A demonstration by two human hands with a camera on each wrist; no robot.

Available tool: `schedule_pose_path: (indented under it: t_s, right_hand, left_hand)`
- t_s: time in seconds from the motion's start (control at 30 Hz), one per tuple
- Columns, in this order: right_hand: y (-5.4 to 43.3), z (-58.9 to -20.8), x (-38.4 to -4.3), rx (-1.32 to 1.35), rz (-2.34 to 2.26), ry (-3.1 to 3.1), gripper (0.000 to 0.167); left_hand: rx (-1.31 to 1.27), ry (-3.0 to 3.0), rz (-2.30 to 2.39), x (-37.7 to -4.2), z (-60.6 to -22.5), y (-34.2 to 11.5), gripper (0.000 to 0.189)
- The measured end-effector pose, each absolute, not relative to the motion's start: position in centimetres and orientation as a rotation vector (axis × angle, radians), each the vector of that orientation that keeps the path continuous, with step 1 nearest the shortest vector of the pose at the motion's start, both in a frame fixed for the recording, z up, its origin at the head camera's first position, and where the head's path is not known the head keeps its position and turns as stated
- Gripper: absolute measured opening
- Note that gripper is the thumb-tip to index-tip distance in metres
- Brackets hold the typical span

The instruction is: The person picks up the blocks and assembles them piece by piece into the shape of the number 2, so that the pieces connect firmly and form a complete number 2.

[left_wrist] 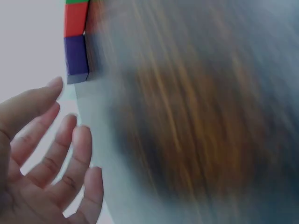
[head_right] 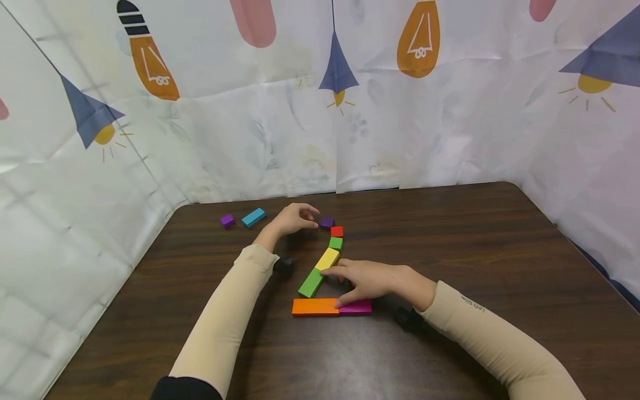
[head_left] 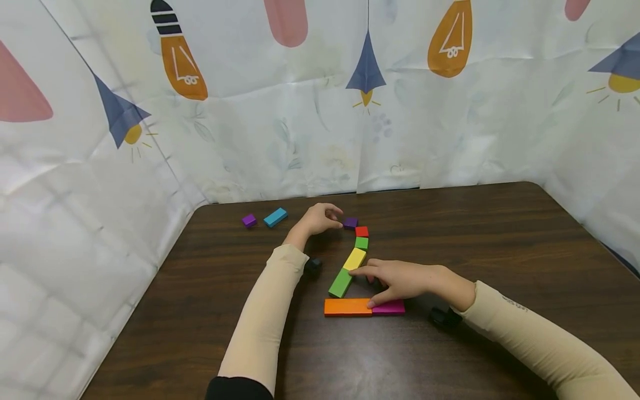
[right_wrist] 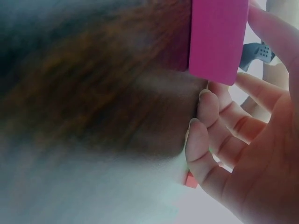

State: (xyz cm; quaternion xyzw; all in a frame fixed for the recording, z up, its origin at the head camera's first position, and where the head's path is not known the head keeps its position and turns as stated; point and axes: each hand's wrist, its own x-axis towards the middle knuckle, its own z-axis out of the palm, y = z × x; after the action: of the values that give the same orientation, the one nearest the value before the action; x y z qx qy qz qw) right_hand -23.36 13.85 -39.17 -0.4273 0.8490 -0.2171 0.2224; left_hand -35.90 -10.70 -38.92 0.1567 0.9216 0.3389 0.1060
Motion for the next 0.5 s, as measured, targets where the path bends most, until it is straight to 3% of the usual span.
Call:
schedule_pose_path:
  t_s: [0.27,0.5]
  right_hand:
    - [13.9,-39.0,-23.3,-1.165,-0.604,2.348,0.075]
    - [14.0,-39.2,-23.3,-1.184,-0.609,2.346,0.075]
  left_hand:
    - [0.631,2.717,0.999,-34.7,-37.8,-11.5,0.030]
    - [0.579,2.813,1.054,-33.9,-37.1,-13.4,0.028]
